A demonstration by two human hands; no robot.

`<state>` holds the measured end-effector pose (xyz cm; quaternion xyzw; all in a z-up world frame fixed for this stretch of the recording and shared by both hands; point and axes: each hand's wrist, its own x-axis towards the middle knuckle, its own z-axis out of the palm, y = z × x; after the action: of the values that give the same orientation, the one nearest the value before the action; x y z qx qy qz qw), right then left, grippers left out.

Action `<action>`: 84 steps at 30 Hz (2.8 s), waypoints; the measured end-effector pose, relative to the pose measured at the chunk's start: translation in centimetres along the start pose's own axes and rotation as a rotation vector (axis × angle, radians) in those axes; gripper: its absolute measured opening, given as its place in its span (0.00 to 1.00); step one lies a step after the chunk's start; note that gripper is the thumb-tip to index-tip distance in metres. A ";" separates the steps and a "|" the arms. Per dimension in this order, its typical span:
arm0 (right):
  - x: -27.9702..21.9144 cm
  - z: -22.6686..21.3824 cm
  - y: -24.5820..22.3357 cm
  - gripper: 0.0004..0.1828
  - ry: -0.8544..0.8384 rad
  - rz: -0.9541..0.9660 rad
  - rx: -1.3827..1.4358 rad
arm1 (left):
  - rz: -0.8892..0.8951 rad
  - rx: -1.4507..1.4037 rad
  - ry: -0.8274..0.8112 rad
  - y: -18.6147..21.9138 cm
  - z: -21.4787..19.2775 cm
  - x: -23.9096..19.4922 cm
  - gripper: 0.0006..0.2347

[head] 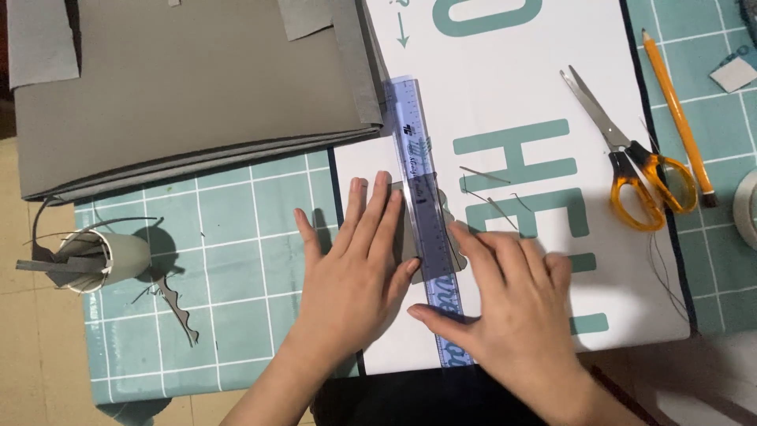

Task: Cutting and shaping a piece of grey material using scissors and a ruler on a cutting mat.

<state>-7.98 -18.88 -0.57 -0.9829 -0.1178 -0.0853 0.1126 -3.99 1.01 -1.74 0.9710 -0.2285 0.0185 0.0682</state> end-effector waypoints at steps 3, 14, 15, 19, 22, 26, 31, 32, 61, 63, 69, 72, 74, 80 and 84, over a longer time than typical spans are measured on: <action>-0.2 -1.3 0.0 0.51 -0.215 0.146 0.069 | 0.010 -0.016 0.015 0.5 0.0 0.6 0.31; -1.6 -2.7 4.8 0.25 -0.236 0.475 0.103 | 0.103 0.032 0.064 3.7 3.0 3.5 0.31; -1.9 -2.5 5.2 0.25 -0.232 0.477 0.103 | 0.106 0.033 0.066 4.0 3.4 3.9 0.31; -2.5 -2.1 6.8 0.23 -0.247 0.498 0.049 | 0.103 -0.047 0.054 5.1 4.6 4.9 0.31; -0.7 -3.5 7.0 0.22 -0.372 0.634 0.126 | 0.109 -0.109 0.049 5.1 4.6 5.1 0.30; 1.8 -6.4 6.3 0.15 -0.634 0.820 0.186 | 0.147 -0.131 0.088 4.1 2.6 4.7 0.27; 0.4 -5.2 5.8 0.12 -0.304 0.787 0.498 | 0.100 -0.227 0.040 2.3 0.5 4.0 0.24; 0.5 -4.9 5.1 0.14 -0.224 0.823 0.676 | 0.067 -0.340 0.044 2.0 -0.2 3.9 0.22; 4.5 -0.6 8.0 0.22 -0.145 -0.002 0.299 | 0.301 -0.109 0.028 0.8 0.7 6.3 0.35; 4.6 -0.5 8.3 0.21 -0.172 0.033 0.366 | 0.270 -0.112 0.029 1.3 1.1 6.4 0.36; 3.9 -0.2 9.8 0.19 -0.101 -0.040 0.416 | 0.221 -0.200 -0.012 1.6 1.1 6.4 0.36; 3.6 0.0 10.3 0.15 -0.053 -0.078 0.456 | 0.236 -0.191 -0.019 1.5 0.9 6.6 0.39; 3.4 0.1 10.5 0.16 0.028 -0.147 0.483 | 0.225 -0.201 -0.026 1.6 0.8 6.6 0.39; 3.4 0.7 10.8 0.16 0.116 -0.185 0.467 | 0.221 -0.182 -0.036 1.6 0.7 6.7 0.38; 3.3 0.8 11.0 0.14 0.108 -0.173 0.466 | 0.217 -0.155 -0.047 1.7 0.7 6.8 0.39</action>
<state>-1.93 -28.39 -2.86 -0.9107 -0.2116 -0.1174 0.3347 1.36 -3.59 -1.73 0.9325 -0.3346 -0.0146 0.1354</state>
